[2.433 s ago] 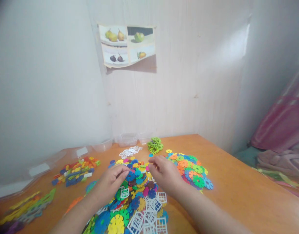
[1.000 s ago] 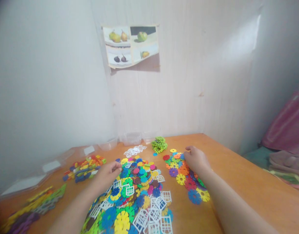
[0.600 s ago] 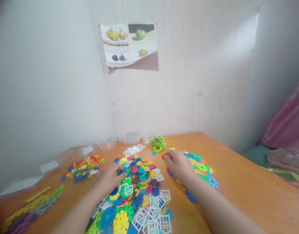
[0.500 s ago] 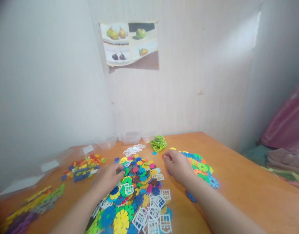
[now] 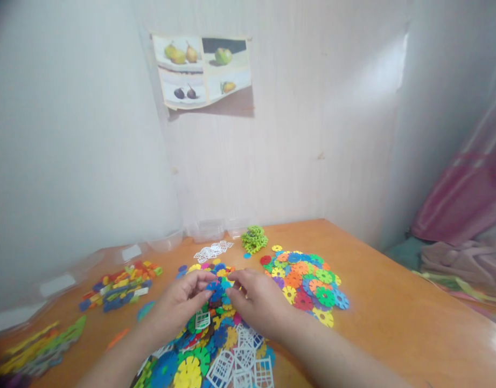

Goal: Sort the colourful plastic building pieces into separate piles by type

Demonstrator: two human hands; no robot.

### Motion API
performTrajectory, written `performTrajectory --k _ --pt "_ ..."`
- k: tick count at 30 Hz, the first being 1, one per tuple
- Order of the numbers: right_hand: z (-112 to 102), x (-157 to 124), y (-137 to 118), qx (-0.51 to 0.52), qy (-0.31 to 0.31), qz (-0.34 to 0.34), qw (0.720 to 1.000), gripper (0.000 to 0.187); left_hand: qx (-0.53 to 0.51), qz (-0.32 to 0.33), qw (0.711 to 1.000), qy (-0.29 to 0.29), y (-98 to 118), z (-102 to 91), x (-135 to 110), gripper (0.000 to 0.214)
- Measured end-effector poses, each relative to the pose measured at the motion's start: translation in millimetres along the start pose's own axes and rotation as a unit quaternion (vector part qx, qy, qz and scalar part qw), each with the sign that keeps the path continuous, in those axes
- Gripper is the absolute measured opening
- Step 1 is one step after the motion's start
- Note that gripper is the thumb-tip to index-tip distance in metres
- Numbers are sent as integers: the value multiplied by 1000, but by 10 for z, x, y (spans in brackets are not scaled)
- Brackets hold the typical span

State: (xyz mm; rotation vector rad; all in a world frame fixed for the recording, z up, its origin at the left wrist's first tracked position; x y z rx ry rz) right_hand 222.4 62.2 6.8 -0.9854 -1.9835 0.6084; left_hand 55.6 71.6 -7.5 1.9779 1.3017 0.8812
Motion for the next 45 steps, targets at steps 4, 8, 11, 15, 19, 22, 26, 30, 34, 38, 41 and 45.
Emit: performTrajectory --k 4,8,11,15,19,22,26,30,34,38,41,45 --pt "186 -23 36 47 -45 32 997 17 -22 6 1000 -20 101 91 -55 39" --pt "105 31 245 43 -26 77 996 18 -16 2 1000 -6 123 54 -41 44" --pt "-273 104 459 -29 48 94 994 28 28 -27 998 43 -9 -92 13 43" --pt "-940 77 948 -159 156 205 953 34 106 -51 988 99 -237 -296 79 35" --pt "-1259 -28 1386 -178 150 305 923 32 145 -47 982 112 -337 -371 107 30" --pt "-1333 -71 1484 -192 141 324 915 31 168 -41 978 113 -342 -379 107 29" --pt "-1372 -65 1393 -232 164 309 907 28 204 -38 972 109 -369 -378 105 29" --pt "-1239 18 1236 -254 147 246 924 28 232 -60 965 105 -489 -384 111 28" --pt "-1063 71 1069 -268 130 188 936 30 255 -50 960 100 -518 -367 117 25" --pt "-960 76 959 -267 121 170 941 32 302 -32 949 82 -459 -325 112 21" --pt "-921 72 970 -281 99 186 936 32 332 -33 939 81 -439 -310 106 20" --pt "-900 60 1043 -298 69 217 927 34 320 -55 942 90 -478 -311 102 18"
Point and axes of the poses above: each hand's wrist, its own x-axis towards the middle knuckle, its own z-axis out of the palm, y = z × x, the point moved 8 cm from there along x, towards the middle knuckle, and after that the axes turned 9 degrees about x, right-handed, at the moved point
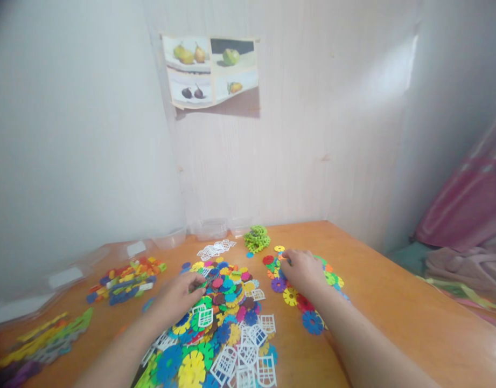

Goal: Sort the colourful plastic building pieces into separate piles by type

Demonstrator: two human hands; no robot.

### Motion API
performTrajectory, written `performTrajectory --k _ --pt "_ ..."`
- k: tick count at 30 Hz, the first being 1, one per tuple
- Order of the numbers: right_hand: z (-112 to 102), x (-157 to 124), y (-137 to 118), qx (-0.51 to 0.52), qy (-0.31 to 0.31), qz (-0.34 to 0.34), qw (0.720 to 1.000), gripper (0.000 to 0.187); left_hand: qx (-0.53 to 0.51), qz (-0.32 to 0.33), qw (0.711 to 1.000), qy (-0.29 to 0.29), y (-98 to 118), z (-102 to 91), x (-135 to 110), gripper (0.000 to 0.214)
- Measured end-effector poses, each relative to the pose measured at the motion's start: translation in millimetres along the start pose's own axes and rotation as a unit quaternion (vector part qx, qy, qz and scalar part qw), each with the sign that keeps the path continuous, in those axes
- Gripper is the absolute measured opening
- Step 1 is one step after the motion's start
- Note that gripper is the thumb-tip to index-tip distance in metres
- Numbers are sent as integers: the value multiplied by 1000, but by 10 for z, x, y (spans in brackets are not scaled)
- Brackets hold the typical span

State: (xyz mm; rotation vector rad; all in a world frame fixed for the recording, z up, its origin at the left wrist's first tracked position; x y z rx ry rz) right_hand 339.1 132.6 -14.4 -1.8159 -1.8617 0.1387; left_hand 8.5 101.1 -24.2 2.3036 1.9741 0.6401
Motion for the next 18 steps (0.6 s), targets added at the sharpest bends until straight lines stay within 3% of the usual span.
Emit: performTrajectory --k 7,10,14,18 --pt "-60 -4 56 -35 15 19 999 37 -22 -33 999 19 -83 -109 22 25" --pt "-122 -17 -12 -18 39 5 999 37 -92 -45 994 38 -79 -190 30 29" --pt "-128 -109 -328 71 49 -69 994 32 -224 -49 973 21 52 -222 4 31" --pt "-17 -357 -811 201 8 -169 965 28 -304 -44 951 -33 270 -178 -75 36"
Point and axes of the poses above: each hand's wrist, its own x-axis towards the middle knuckle, its own z-axis out of the palm, y = z × x, the point moved 8 cm from there along x, towards the middle knuckle, and after that the axes turned 9 degrees about x, right-handed, at the moved point
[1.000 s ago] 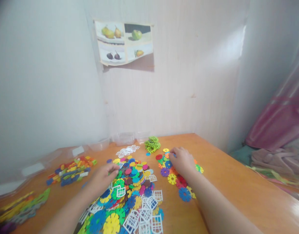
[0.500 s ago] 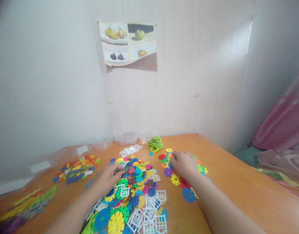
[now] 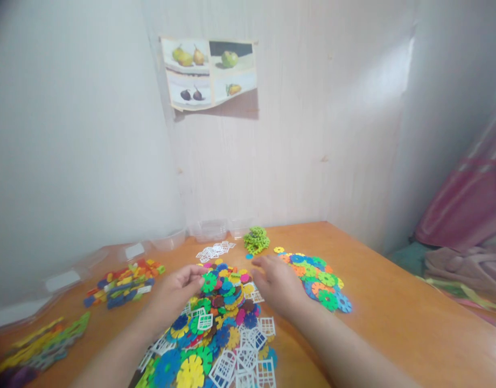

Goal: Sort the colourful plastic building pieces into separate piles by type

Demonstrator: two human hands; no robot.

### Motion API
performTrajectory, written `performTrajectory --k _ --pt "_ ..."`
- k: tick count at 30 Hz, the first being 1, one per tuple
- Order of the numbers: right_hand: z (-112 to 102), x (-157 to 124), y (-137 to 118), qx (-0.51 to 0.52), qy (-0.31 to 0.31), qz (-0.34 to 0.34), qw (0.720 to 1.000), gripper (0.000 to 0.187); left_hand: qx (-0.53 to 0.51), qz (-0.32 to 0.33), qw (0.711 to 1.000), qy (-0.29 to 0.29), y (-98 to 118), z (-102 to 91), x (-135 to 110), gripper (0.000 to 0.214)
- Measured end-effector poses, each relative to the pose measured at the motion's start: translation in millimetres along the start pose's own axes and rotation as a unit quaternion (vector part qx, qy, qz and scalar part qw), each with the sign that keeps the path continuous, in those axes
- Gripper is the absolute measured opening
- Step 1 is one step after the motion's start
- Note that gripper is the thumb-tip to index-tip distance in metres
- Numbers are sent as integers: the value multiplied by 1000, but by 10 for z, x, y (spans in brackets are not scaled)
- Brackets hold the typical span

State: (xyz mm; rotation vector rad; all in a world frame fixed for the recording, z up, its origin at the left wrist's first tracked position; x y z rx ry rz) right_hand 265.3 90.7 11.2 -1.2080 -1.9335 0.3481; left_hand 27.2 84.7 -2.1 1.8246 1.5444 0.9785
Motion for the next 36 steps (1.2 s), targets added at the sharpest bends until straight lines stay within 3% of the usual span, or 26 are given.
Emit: performTrajectory --k 5,10,13,17,19,21,24,27,30,36 --pt "434 -181 -338 196 -95 8 976 28 -56 45 994 -88 196 255 -143 38" --pt "658 -213 -244 298 -137 99 940 16 -68 65 989 -111 268 349 -212 40" --pt "493 -95 -32 261 -82 109 956 18 -71 40 993 -89 193 284 -143 38" --pt "-3 62 466 91 41 145 984 25 -17 0 1000 19 -61 -25 44 36" --pt "-253 91 735 -8 88 180 980 28 51 -14 996 79 -221 -202 120 32" --pt "-399 96 976 -59 92 221 969 32 121 -15 986 113 -355 -314 170 29" --pt "-502 84 1182 -94 82 257 958 38 231 27 967 103 -427 -299 204 26" --pt "-530 69 1225 -127 68 268 953 42 308 73 947 61 -403 -175 194 30" --pt "-546 53 1220 -160 56 274 947 44 341 87 934 51 -354 -137 178 35" --pt "-578 48 1192 -179 56 275 943 47 371 99 922 49 -235 -152 156 24"
Point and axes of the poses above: each hand's wrist, its own x-axis towards the middle knuckle, its own z-axis out of the palm, y = z × x, the point moved 8 cm from there along x, towards the middle knuckle, and after that the axes turned 9 degrees about x, right-handed, at the moved point
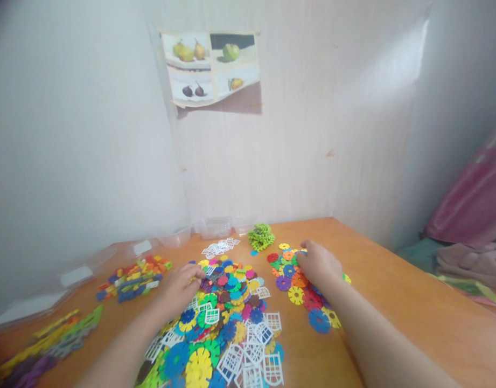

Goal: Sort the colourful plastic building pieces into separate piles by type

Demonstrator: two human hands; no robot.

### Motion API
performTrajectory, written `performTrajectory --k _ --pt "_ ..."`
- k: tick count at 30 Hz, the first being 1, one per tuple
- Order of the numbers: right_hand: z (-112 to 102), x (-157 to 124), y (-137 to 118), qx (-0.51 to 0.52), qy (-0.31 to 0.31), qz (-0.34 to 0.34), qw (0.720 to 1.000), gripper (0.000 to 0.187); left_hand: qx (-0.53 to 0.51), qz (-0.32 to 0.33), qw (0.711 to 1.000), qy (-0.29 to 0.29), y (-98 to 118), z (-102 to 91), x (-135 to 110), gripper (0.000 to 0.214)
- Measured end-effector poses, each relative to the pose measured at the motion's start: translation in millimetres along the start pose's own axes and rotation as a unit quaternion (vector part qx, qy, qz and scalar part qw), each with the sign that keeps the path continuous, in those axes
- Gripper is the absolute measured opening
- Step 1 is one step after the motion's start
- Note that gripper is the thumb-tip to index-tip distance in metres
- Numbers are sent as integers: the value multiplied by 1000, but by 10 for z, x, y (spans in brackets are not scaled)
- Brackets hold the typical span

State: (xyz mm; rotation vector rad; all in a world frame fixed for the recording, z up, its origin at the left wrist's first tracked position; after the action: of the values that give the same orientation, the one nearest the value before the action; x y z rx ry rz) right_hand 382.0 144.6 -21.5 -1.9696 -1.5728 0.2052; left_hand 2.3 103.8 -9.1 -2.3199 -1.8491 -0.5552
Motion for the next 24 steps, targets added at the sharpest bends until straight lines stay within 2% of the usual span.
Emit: performTrajectory --k 3,7,10,12,19,24 --pt "-3 -58 -139 20 5 -29 999 44 -33 34 999 -10 145 -6 -17 22" --pt "27 -232 -445 51 8 -97 994 35 -70 92 993 -40 359 59 -64 32" --pt "56 -377 -654 77 3 -152 985 30 -58 91 990 -87 400 164 -102 39" --pt "78 -441 -735 88 -7 -176 981 28 -45 77 991 -99 381 186 -113 40" --pt "96 -461 -751 96 -8 -192 977 26 21 55 998 -16 285 18 -53 43" --pt "145 -509 -812 116 -24 -220 968 26 -37 98 994 -26 386 31 -76 31"
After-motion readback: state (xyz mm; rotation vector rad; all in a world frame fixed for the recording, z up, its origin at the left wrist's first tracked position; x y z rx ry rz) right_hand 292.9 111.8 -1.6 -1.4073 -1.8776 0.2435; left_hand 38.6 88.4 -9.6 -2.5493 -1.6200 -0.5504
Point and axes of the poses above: each hand's wrist, its own x-axis towards the middle knuckle, its own z-axis out of the palm, y = z × x, the point moved 8 cm from there along x, towards the middle knuckle, and after that the axes turned 9 degrees about x, right-handed, at the moved point
